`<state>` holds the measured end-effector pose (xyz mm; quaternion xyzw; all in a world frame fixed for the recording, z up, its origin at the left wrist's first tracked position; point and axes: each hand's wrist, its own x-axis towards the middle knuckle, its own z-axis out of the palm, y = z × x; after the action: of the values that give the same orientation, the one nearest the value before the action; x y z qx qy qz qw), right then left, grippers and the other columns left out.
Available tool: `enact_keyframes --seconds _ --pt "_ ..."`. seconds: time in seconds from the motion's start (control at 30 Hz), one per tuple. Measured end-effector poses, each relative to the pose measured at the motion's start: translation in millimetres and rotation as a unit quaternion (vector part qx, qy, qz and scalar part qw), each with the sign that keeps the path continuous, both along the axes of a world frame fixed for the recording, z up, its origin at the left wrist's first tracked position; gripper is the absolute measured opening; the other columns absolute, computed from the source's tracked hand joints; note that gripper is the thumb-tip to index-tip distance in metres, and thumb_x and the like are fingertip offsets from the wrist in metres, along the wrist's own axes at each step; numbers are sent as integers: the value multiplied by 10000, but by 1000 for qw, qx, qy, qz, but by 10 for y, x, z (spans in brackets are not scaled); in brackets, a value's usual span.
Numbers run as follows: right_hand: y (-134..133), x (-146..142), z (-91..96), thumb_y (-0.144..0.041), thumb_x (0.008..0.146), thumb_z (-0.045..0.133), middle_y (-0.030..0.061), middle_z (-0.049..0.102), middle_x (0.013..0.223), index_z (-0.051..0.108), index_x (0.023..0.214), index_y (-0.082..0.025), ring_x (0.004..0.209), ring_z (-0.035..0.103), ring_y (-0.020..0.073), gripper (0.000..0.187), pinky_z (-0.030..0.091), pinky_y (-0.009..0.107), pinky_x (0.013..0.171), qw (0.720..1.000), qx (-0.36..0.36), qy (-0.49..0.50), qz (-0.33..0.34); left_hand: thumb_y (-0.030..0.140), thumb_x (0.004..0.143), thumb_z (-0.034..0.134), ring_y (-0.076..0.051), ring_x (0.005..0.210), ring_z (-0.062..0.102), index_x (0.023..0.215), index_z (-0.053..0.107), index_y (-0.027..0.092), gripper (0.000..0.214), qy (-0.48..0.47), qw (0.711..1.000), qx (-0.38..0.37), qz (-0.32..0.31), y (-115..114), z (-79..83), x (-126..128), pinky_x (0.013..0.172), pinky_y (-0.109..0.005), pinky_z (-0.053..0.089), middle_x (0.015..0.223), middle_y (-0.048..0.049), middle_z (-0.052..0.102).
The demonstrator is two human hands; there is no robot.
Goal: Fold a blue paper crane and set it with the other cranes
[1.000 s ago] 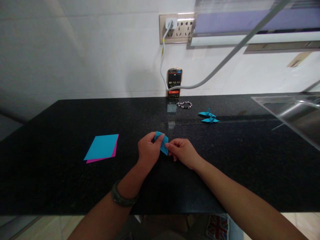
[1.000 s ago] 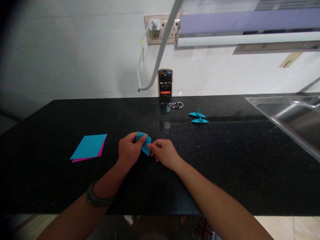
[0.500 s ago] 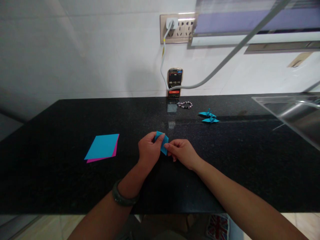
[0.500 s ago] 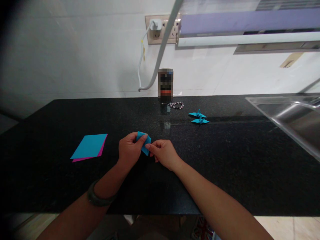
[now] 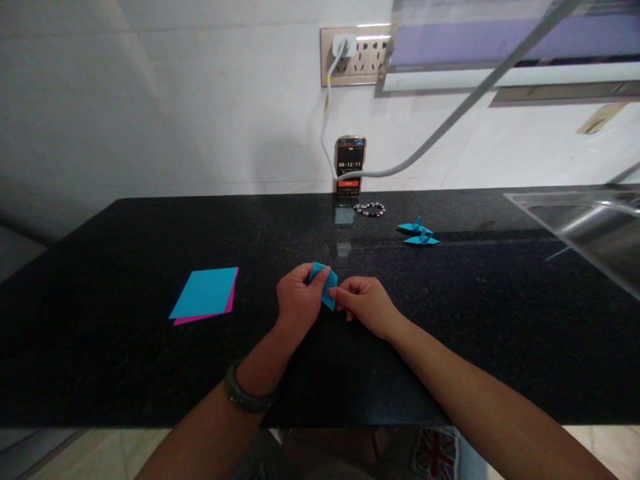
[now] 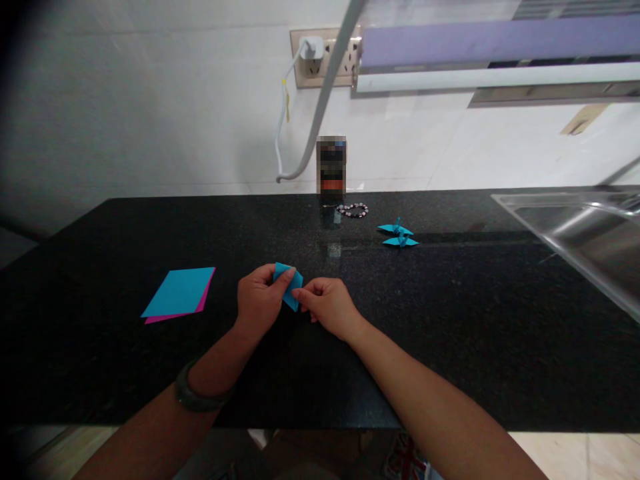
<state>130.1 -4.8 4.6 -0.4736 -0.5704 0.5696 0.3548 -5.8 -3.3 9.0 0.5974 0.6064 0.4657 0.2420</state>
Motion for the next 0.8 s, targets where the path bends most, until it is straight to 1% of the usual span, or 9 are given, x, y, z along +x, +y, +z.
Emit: enact_keyframes --seconds 0.17,0.33,0.53,0.63,0.73,0.8 --pt "-7 -16 9 -354 704 579 -33 510 496 518 589 -151 362 406 45 241 292 177 357 1000 -4 -1 -6 388 747 528 -114 558 539 734 641 166 249 -14 1000 0 1 3 17 6 519 -218 408 620 -2 607" --pt "-32 -33 -18 -365 700 584 -30 514 502 511 578 -151 369 411 46 256 290 178 359 1000 4 -8 12 390 742 531 -110 529 526 729 645 161 256 -13 1000 3 17 19 14 -9 495 -215 399 594 -3 599" --pt "-36 -39 -17 -363 697 586 -32 518 505 498 573 -153 372 419 46 260 299 177 363 1000 0 -18 14 396 739 531 -104 510 515 727 643 158 263 -27 1000 7 14 29 -1 -11 482 -210 398 581 -1 592" --pt "-37 -42 -15 -329 699 583 -32 520 509 491 577 -152 375 423 45 233 299 170 359 1000 -6 -17 13 398 735 532 -102 505 509 723 641 155 266 -34 999 4 15 34 -1 -9 471 -205 395 574 0 587" --pt "-51 -52 -19 -275 681 596 -40 520 526 490 614 -155 381 429 43 173 330 164 365 999 -31 -4 13 401 735 531 -100 502 501 711 634 154 269 -38 999 8 24 44 -3 -15 463 -202 390 570 2 580" --pt "-65 -59 -18 -259 679 595 -47 512 525 487 630 -159 380 427 41 156 343 161 364 999 -36 1 10 403 736 528 -100 502 498 703 627 155 269 -41 999 9 28 48 -4 -20 461 -202 388 569 2 577"
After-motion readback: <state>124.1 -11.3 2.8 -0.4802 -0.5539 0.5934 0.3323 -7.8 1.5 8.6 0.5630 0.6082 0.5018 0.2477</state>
